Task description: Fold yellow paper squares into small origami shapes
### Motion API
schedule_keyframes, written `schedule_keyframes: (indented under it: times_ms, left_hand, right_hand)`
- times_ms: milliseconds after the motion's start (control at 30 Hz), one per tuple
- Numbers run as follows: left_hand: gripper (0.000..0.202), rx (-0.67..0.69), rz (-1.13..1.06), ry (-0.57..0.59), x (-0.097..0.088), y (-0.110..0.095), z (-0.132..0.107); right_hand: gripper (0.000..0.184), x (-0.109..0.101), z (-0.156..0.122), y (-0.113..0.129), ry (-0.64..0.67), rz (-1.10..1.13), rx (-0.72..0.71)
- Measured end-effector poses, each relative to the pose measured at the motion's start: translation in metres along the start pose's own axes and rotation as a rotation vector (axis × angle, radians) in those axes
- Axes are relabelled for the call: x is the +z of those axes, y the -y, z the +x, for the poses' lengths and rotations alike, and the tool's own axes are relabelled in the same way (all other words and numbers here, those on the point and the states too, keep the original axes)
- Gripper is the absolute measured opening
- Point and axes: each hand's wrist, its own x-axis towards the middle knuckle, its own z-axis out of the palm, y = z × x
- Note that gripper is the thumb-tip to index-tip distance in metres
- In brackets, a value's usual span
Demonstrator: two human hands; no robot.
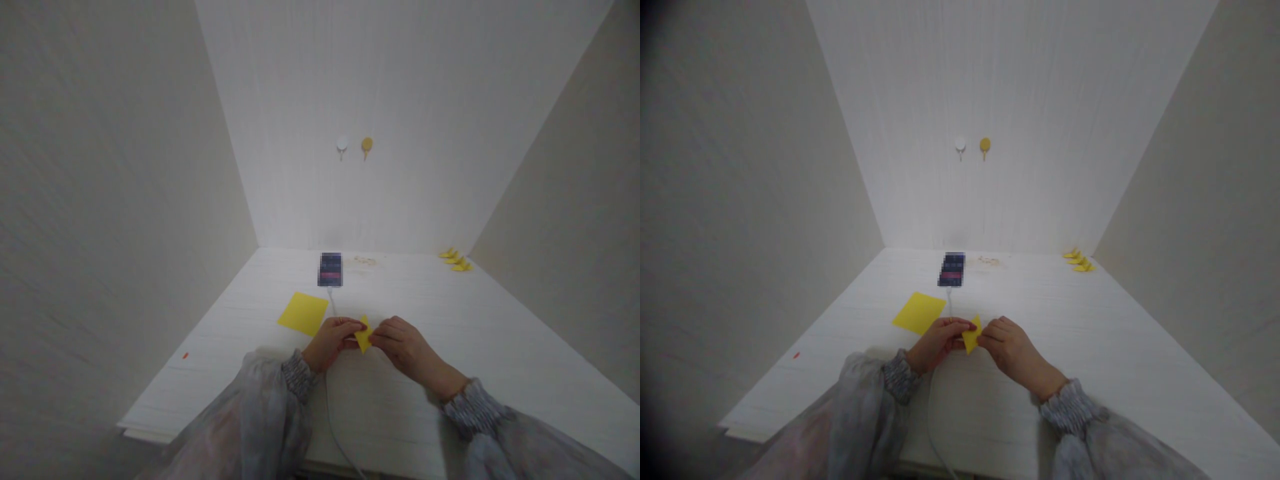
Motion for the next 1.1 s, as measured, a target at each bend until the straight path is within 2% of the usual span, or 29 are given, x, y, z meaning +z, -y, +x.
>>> schedule_keyframes:
  times_ms: [233, 433, 1100]
  left_hand:
    - [0.027, -0.017, 0.026, 0.025, 0.0005, -0.0002, -0.0002]
    - [0.035, -0.015, 0.096, 0.028, -0.0043, 0.0043, 0.0020]
    - [0.036, 0.027, 0.100, 0.096, -0.0057, 0.0033, 0.0024]
  right_hand:
    - [0.018, -0.0090, 0.0007, 0.0022, -0.036, 0.152, 0.082]
    - [0.016, -0.0100, -0.0002, 0.0015, -0.048, 0.205, 0.093]
    - [0.010, -0.0099, 0.0014, 0.0019, -0.134, 0.425, 0.353]
